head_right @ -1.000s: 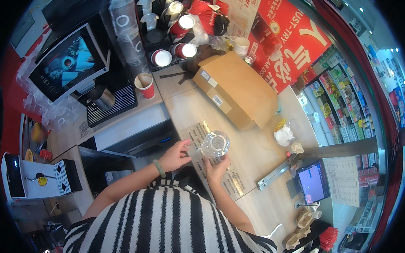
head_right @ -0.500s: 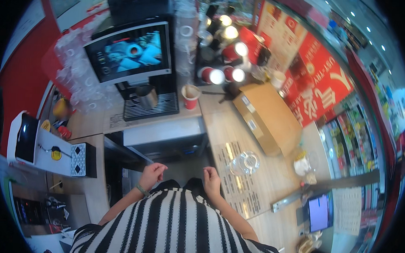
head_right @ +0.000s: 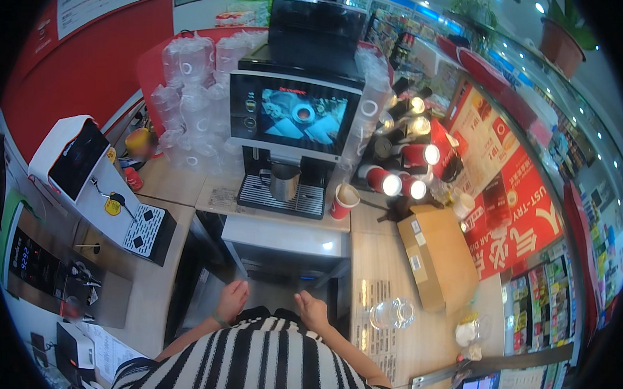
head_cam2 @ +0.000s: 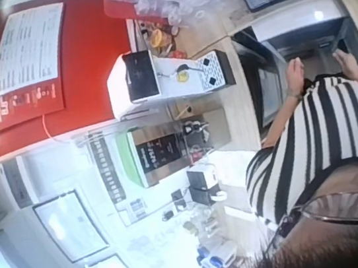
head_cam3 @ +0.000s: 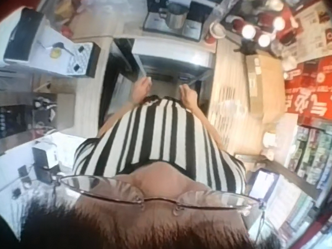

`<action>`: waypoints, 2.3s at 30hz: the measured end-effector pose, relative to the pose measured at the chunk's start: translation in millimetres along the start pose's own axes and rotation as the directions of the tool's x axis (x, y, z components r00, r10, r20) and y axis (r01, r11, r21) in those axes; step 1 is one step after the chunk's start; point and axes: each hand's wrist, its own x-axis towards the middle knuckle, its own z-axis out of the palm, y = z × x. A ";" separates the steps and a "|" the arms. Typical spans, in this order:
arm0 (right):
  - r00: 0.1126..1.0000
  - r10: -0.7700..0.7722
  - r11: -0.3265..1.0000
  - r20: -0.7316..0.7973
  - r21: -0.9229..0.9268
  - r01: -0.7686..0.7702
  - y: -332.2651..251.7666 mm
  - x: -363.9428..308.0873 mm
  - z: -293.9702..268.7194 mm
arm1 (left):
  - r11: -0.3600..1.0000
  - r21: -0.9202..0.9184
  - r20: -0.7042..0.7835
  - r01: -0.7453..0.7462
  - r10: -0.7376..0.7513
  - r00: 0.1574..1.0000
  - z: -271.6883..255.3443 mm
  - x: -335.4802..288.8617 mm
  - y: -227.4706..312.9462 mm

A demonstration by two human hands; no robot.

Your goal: The person prepares coffee by placing a pitcher under a coffee machine, selecting options on a digital screen, pouring the brewed coffee into a cup, and adding milk from a dispenser.

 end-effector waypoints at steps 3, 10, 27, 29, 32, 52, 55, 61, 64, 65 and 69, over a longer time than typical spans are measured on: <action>0.991 -0.125 0.983 -0.043 -0.138 0.118 6.9 1.9 -1.1 | 0.999 0.017 -0.039 0.040 -0.039 0.998 -2.6 -0.1 2.9; 0.960 -0.278 0.892 -0.038 -0.380 0.243 42.9 -26.4 -16.6 | 0.992 -0.120 -0.024 0.028 -0.031 0.999 -1.5 9.6 4.0; 0.983 -0.180 0.786 -0.025 -0.605 0.128 87.9 -102.7 -43.6 | 0.997 -0.047 0.012 0.066 -0.065 0.998 -13.3 47.7 -17.1; 0.982 -0.187 0.769 0.022 -0.619 0.160 89.8 -111.8 -44.4 | 0.997 -0.058 0.060 0.054 -0.051 0.997 -10.6 50.1 -20.0; 0.981 -0.175 0.747 0.089 -0.637 0.191 97.8 -119.6 -41.3 | 0.997 -0.037 0.107 0.064 -0.060 0.992 -4.4 54.1 -17.0; 0.978 -0.185 0.698 0.102 -0.687 0.203 102.8 -117.0 -33.7 | 0.991 -0.095 0.055 0.098 -0.093 0.994 -47.1 47.5 -44.1; 0.973 -0.211 0.685 0.090 -0.696 0.213 106.9 -118.9 -30.3 | 0.992 -0.059 0.063 0.111 -0.108 0.992 -50.9 44.9 -46.0; 0.973 -0.211 0.676 0.091 -0.705 0.213 100.0 -115.0 -32.0 | 0.988 -0.062 0.061 0.142 -0.138 0.989 -49.6 33.5 -42.2; 0.974 -0.212 0.669 0.078 -0.715 0.203 103.2 -117.9 -28.8 | 0.988 -0.052 0.077 0.149 -0.145 0.986 -51.7 30.8 -46.5; 0.974 -0.214 0.668 0.074 -0.717 0.201 105.8 -117.8 -28.2 | 0.989 -0.055 0.075 0.138 -0.133 0.988 -51.0 30.5 -48.3; 0.974 -0.215 0.678 0.069 -0.707 0.200 105.1 -117.2 -27.9 | 0.992 -0.059 0.048 0.109 -0.107 0.993 -50.8 26.8 -53.1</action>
